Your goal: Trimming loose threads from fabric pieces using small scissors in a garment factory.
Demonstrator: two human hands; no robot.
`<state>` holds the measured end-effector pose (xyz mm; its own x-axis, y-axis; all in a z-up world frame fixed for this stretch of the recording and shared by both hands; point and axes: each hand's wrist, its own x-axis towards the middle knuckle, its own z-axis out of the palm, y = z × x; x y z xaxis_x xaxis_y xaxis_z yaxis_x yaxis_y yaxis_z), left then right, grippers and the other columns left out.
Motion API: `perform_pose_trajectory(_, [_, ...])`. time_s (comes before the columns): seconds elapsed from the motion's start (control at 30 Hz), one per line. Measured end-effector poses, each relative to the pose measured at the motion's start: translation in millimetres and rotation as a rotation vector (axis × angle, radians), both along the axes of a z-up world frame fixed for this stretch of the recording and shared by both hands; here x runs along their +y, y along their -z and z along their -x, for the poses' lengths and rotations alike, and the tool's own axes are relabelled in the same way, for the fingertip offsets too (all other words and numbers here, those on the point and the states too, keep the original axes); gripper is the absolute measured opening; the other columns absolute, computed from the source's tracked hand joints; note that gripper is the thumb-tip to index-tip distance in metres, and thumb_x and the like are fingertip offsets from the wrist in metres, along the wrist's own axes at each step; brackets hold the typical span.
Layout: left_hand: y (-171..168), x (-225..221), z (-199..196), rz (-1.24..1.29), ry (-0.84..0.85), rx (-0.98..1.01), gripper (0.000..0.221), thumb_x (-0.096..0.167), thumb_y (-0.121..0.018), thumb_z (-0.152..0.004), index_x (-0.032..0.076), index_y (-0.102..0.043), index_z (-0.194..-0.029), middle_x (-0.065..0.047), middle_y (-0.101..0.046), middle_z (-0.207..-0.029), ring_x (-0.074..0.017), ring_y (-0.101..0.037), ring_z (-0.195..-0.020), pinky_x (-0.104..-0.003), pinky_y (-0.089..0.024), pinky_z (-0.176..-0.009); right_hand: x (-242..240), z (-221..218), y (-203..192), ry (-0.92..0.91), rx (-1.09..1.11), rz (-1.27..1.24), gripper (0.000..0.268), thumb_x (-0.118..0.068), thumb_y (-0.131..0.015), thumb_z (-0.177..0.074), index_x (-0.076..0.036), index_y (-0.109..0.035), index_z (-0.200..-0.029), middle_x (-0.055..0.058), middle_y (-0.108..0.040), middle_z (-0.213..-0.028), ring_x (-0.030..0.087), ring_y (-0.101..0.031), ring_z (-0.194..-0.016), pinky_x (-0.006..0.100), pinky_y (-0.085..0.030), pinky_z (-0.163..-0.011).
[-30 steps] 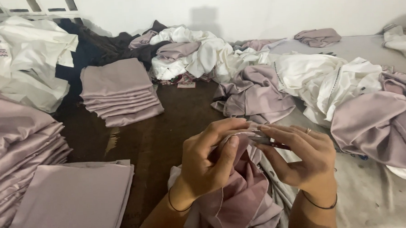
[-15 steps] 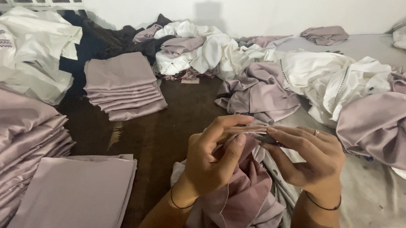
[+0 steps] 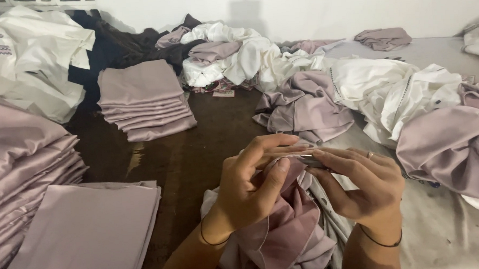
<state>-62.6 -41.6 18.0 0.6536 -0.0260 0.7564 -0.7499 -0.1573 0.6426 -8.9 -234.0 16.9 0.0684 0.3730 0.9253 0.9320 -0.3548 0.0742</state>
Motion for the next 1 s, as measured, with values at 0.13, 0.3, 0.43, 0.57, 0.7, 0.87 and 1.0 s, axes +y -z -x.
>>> perform_pose_trajectory(0.13, [1.0,-0.4,-0.1,0.028,0.042,0.002,0.029,0.022,-0.052,-0.104,0.005,-0.061,-0.126,-0.015,-0.076,-0.118,-0.0215,-0.078,-0.108,-0.025,-0.066,-0.086,-1.0,1.3,1.2,0.035,-0.003,0.002,0.013,-0.006,-0.079,-0.088,0.001,-0.073,-0.098,0.016,-0.078,-0.096,0.025,-0.079,-0.081,0.031,-0.061,-0.07])
perform_pose_trajectory(0.3, [1.1,0.9,0.1,-0.013,-0.009,0.049,0.028,0.022,-0.052,-0.102,0.009,-0.062,-0.124,-0.01,-0.078,-0.12,-0.0025,-0.052,-0.047,-0.017,-0.047,-0.046,0.6,1.6,-3.6,0.012,-0.046,0.021,0.007,-0.001,-0.077,-0.088,0.004,-0.075,-0.092,0.016,-0.077,-0.092,0.026,-0.079,-0.078,0.03,-0.062,-0.067])
perform_pose_trajectory(0.43, [3.2,1.4,-1.1,0.01,-0.013,0.123,0.032,0.029,-0.05,-0.102,0.01,-0.064,-0.124,-0.002,-0.079,-0.083,-0.0022,-0.043,-0.04,-0.019,-0.036,-0.039,-2.1,2.3,1.5,0.044,0.023,0.019,0.018,-0.004,-0.08,-0.086,0.004,-0.073,-0.1,0.02,-0.076,-0.096,0.028,-0.078,-0.083,0.033,-0.063,-0.071])
perform_pose_trajectory(0.57, [-1.2,4.4,-1.3,-0.047,0.019,0.123,0.042,0.032,-0.042,-0.106,0.007,-0.053,-0.138,0.0,-0.06,-0.069,-0.004,-0.032,-0.04,-0.022,-0.028,-0.041,-2.9,0.9,4.0,0.072,0.074,0.031,0.024,-0.009,-0.081,-0.087,0.004,-0.07,-0.104,0.02,-0.075,-0.1,0.022,-0.073,-0.075,0.029,-0.059,-0.065])
perform_pose_trajectory(0.7, [-1.1,7.6,-7.0,-0.184,0.04,0.199,0.054,0.036,-0.037,-0.106,0.002,-0.04,-0.148,0.004,-0.042,-0.053,-0.0081,-0.037,-0.042,-0.026,-0.03,-0.043,-0.5,-3.6,3.8,0.08,0.118,0.011,0.028,-0.009,-0.08,-0.088,0.01,-0.068,-0.105,0.02,-0.073,-0.097,0.016,-0.065,-0.061,0.023,-0.054,-0.054])
perform_pose_trajectory(0.87, [-3.0,13.6,-8.8,-0.174,0.063,0.224,0.046,0.037,-0.039,-0.105,0.003,-0.044,-0.136,0.0,-0.05,-0.062,-0.0083,-0.037,-0.04,-0.025,-0.043,-0.047,7.3,-10.5,1.8,0.043,0.263,0.035,0.044,-0.021,-0.082,-0.083,0.002,-0.065,-0.116,0.009,-0.069,-0.087,0.01,-0.058,-0.058,0.022,-0.051,-0.052])
perform_pose_trajectory(1.0, [1.3,15.9,-4.6,-0.194,-0.012,0.063,0.041,0.027,-0.036,-0.11,0.004,-0.035,-0.144,-0.02,-0.076,-0.111,-0.0283,-0.083,-0.088,-0.03,-0.067,-0.061,18.2,-13.6,12.8,0.094,0.742,-0.028,0.048,-0.017,-0.091,-0.078,-0.004,-0.065,-0.117,-0.001,-0.057,-0.073,0.008,-0.043,-0.06,0.023,-0.038,-0.053])
